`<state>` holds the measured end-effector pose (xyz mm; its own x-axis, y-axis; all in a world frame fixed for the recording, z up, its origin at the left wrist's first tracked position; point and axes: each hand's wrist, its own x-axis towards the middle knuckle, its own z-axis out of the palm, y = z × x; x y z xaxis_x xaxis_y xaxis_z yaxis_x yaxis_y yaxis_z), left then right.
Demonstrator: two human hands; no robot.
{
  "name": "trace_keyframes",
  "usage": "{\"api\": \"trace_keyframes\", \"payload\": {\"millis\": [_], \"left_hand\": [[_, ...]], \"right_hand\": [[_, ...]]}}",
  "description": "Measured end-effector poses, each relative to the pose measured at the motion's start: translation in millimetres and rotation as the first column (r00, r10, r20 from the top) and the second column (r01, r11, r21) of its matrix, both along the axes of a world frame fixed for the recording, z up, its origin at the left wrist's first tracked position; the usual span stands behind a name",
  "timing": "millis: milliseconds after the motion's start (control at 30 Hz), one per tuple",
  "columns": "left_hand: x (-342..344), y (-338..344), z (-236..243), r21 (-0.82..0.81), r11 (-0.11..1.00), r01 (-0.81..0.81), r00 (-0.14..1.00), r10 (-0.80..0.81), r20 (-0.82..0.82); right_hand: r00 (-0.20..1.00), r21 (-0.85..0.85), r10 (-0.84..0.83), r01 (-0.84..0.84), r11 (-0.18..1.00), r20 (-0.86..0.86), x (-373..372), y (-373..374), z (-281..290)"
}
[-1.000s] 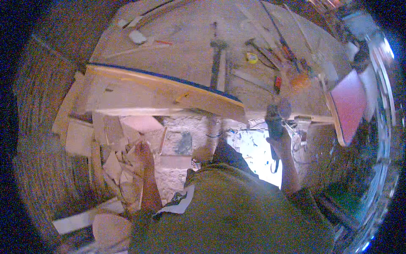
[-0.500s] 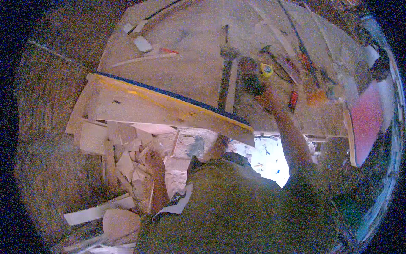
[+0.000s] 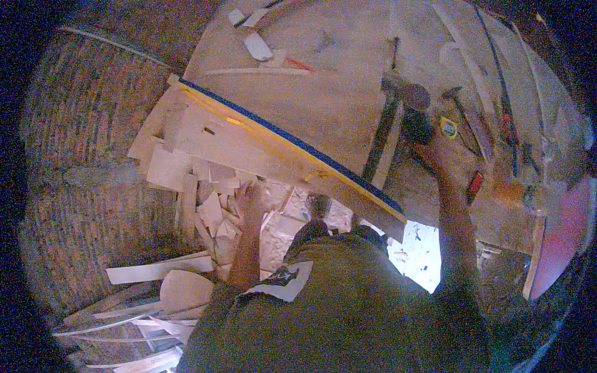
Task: The person marks a curved line on a long wooden plank using a flexible ruler and a pencil, then uses an angle grinder to cut and smooth the plank along the marked line.
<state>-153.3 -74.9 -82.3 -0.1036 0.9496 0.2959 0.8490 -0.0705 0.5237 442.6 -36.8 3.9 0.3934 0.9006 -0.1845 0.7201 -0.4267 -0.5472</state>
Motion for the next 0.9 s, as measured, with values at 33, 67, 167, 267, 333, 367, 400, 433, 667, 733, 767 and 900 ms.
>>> {"api": "trace_keyframes", "payload": {"millis": [33,67,167,267,333,367,400,433,667,733,767,900], "left_hand": [[32,22,13,-0.055,0.996,-0.072,0.944,0.086,0.319],[50,39,27,-0.134,0.982,-0.132,0.786,0.186,0.589],[43,83,44,-0.248,0.952,-0.181,0.833,0.282,0.476],[41,135,38,-0.271,0.957,-0.106,0.671,0.27,0.69],[43,170,36,-0.436,0.889,-0.137,0.805,0.357,0.474],[42,186,43,-0.504,0.845,-0.178,0.862,0.381,0.335],[46,197,47,-0.502,0.844,-0.19,0.868,0.383,0.315],[55,207,48,-0.503,0.842,-0.196,0.875,0.382,0.297],[62,226,42,-0.587,0.785,0.199,0.499,0.434,0.75],[71,217,65,-0.575,0.808,0.132,0.424,0.478,0.769],[74,214,78,-0.571,0.815,0.1,0.385,0.497,0.778],[59,207,99,-0.581,0.804,0.128,0.327,0.519,0.79]], "right_hand": [[1.0,0.006,-0.004,0.004,1.0,-0.014,8,-3,1],[0.999,0.013,0.004,-0.004,1.0,-0.038,8,-5,6],[0.913,-0.068,-0.143,0.183,0.981,0.382,-37,-13,51],[0.98,0.043,0.033,-0.043,0.998,0.198,-65,-44,25],[0.971,-0.027,0.221,-0.219,0.975,0.087,-111,-65,32],[0.948,-0.08,0.319,-0.317,0.945,0.007,-143,-71,40],[0.911,-0.132,0.408,-0.412,0.902,-0.057,-162,-72,46],[0.925,-0.234,0.379,-0.369,0.899,-0.003,-170,-69,47],[0.837,0.002,0.335,-0.373,0.928,0.432,-184,-92,7],[0.797,0.143,0.265,-0.398,0.906,0.543,-190,-108,14],[0.824,0.148,0.207,-0.329,0.933,0.527,-194,-113,19],[0.871,0.064,0.136,-0.188,0.98,0.471,-219,-130,41]]}}
